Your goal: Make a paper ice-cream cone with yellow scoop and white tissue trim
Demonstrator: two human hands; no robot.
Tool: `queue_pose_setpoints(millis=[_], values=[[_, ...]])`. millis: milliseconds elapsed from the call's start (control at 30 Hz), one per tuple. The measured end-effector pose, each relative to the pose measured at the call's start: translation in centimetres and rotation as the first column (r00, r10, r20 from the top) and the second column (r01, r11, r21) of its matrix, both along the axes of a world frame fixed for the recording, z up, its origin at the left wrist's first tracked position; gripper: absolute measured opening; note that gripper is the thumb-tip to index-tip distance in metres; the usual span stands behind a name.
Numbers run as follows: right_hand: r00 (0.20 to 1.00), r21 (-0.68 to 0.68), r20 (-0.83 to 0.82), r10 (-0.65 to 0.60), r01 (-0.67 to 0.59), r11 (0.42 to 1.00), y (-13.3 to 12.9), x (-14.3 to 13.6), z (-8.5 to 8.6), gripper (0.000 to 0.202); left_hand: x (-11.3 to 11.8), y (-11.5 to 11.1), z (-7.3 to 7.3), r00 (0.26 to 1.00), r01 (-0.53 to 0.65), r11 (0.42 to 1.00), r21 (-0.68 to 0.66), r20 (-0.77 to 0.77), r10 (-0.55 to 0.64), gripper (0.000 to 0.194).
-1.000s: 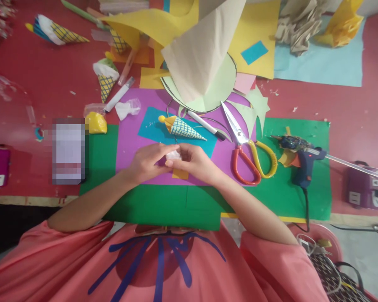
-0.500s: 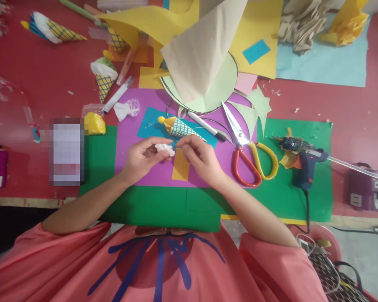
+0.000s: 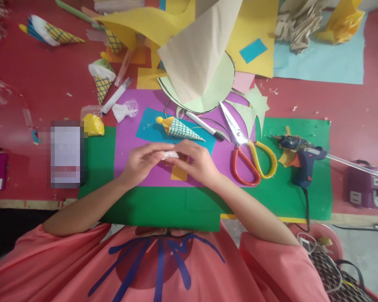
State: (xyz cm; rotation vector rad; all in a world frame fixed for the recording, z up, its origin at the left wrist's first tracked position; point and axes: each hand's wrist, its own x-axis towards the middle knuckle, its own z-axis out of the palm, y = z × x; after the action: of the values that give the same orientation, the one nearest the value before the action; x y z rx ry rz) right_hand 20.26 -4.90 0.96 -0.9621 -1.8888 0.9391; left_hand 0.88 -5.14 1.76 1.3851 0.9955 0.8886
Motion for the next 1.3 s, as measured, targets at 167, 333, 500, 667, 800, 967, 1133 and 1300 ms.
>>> queue_pose_setpoints(millis=[167,333,500,667,800,967,1133,1300], values=[[1.0,0.184,0.026,-0.013,0.008,0.983,-0.12,0.44,-0.13,0.014,0.04,0.36,-0.29,0.995,0.034,0.981,-0.193,0.094,-0.016,0.052],[1.0,0.019,0.016,-0.013,0.013,1.0,-0.41,0.36,-0.35,0.035,0.1,0.5,-0.32,0.996,0.006,0.974,-0.226,0.086,0.013,0.04],[1.0,-0.233,-0.029,0.004,-0.011,0.972,-0.38,0.02,-0.24,0.048,0.17,0.18,-0.32,0.999,-0.042,0.99,-0.136,-0.014,0.04,0.037],[0.996,-0.284,-0.077,-0.038,0.015,0.959,-0.19,-0.03,0.31,0.036,0.01,0.15,-0.21,1.0,0.009,0.997,-0.074,-0.024,-0.011,0.041],[0.989,-0.203,-0.124,-0.08,0.054,0.978,-0.01,0.3,0.28,0.023,-0.19,0.57,-0.02,0.995,0.06,0.989,-0.134,0.083,-0.049,0.064],[0.992,-0.131,-0.126,-0.024,0.007,0.991,0.16,0.39,-0.13,0.011,-0.07,0.75,0.08,0.995,0.067,0.968,-0.24,0.09,-0.046,0.046],[0.98,-0.399,-0.198,-0.02,-0.062,0.915,0.04,0.09,-0.43,0.064,0.09,0.34,-0.08,0.998,-0.059,0.98,-0.188,0.025,0.065,0.035],[0.976,-0.409,-0.197,-0.095,0.006,0.912,0.1,0.08,-0.31,0.034,-0.01,0.28,-0.62,0.999,0.034,0.997,-0.064,-0.006,-0.035,0.029]])
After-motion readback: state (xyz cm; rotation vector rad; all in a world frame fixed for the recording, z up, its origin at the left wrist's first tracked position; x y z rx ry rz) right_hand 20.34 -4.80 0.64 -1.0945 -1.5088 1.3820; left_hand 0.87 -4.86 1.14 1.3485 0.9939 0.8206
